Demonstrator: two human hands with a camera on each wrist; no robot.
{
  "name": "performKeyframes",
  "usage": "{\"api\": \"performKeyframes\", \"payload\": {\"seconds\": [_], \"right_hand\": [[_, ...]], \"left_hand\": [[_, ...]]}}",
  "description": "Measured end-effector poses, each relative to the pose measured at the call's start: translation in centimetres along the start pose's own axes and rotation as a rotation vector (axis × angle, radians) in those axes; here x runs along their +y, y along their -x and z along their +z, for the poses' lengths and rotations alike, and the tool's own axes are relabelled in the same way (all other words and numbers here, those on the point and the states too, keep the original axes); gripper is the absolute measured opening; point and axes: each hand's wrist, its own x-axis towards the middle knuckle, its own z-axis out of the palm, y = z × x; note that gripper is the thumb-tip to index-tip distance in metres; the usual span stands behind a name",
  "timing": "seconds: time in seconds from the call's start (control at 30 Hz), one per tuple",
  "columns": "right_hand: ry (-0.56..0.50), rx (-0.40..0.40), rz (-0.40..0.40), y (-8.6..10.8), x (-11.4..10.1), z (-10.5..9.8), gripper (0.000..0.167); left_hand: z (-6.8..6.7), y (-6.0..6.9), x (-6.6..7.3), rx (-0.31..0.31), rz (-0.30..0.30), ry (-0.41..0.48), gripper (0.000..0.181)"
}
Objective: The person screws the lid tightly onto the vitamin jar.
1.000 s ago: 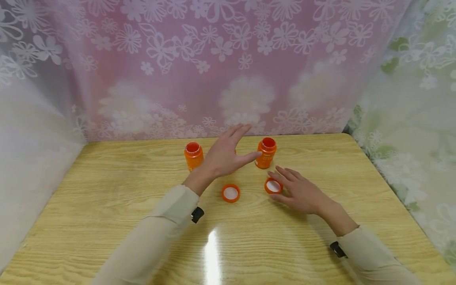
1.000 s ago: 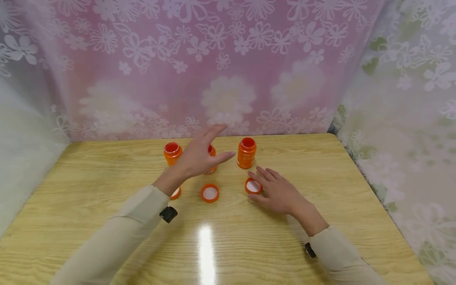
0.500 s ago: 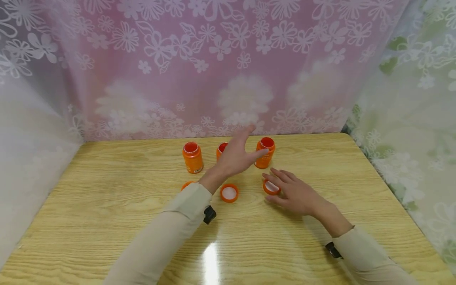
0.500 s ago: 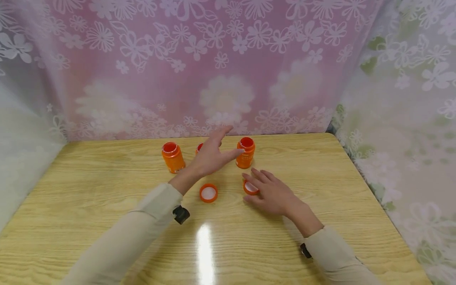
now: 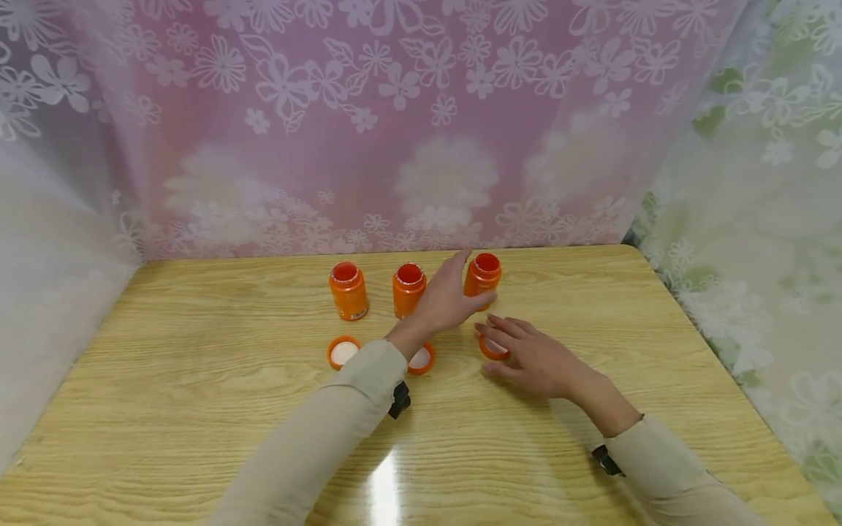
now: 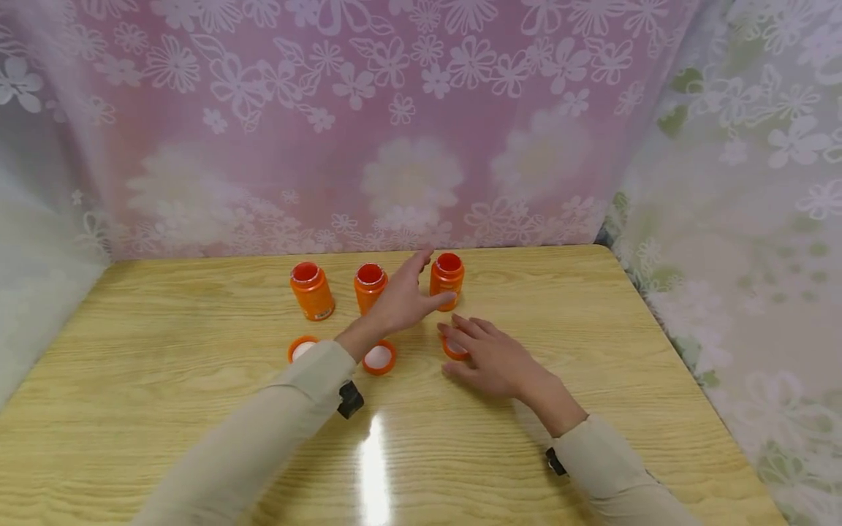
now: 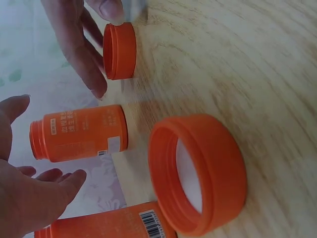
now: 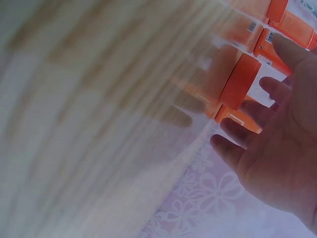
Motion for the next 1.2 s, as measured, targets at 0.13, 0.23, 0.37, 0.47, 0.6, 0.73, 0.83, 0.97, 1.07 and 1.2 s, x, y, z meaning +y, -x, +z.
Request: {"api": "performKeyframes", "payload": {"seconds": [0.13, 0.23, 0.37, 0.47, 0.6, 0.73, 0.83, 0.97, 1.07, 1.2], "right_hand": [[-0.008, 0.004, -0.004, 0.0, 0.1, 0.0, 0.064], [-0.008, -0.001, 0.003, 0.1, 0.1, 0.0, 0.063], [-0.001, -0.02, 0.01, 0.1, 0.2, 0.1, 0.062], [0.006, -0.028, 0.004, 0.0, 0.3, 0.1, 0.062], [0.016, -0.018, -0.01, -0.1, 0.1, -0.1, 0.059], [0.025, -0.017, -0.006, -0.4, -0.2, -0.3, 0.057], [0.033, -0.032, 0.008, -0.5, -0.4, -0.3, 0.059], [0.035, -0.046, 0.017, -0.6, -0.4, -0.2, 0.06], [0.031, -0.047, 0.015, -0.6, -0.3, -0.1, 0.06], [0.036, -0.041, 0.018, -0.7, -0.2, -0.1, 0.059]], "left_hand": [[0.5, -0.5, -0.3, -0.005, -0.025, -0.01, 0.085], [0.8, -1.0, -0.5, -0.012, -0.049, -0.01, 0.087], [1.4, -1.6, -1.0, -0.016, -0.071, 0.012, 0.088], [1.8, -2.0, -1.4, -0.022, -0.075, 0.04, 0.088], [2.1, -2.5, -1.9, -0.012, -0.075, 0.076, 0.087], [2.4, -3.1, -2.3, 0.008, -0.066, 0.116, 0.086], [2.6, -3.4, -2.5, 0.0, -0.058, 0.158, 0.086], [2.9, -3.8, -2.7, -0.004, -0.043, 0.202, 0.081], [3.0, -4.0, -2.9, -0.005, -0.027, 0.229, 0.074], [3.1, -4.2, -3.1, -0.011, -0.029, 0.254, 0.07]]}}
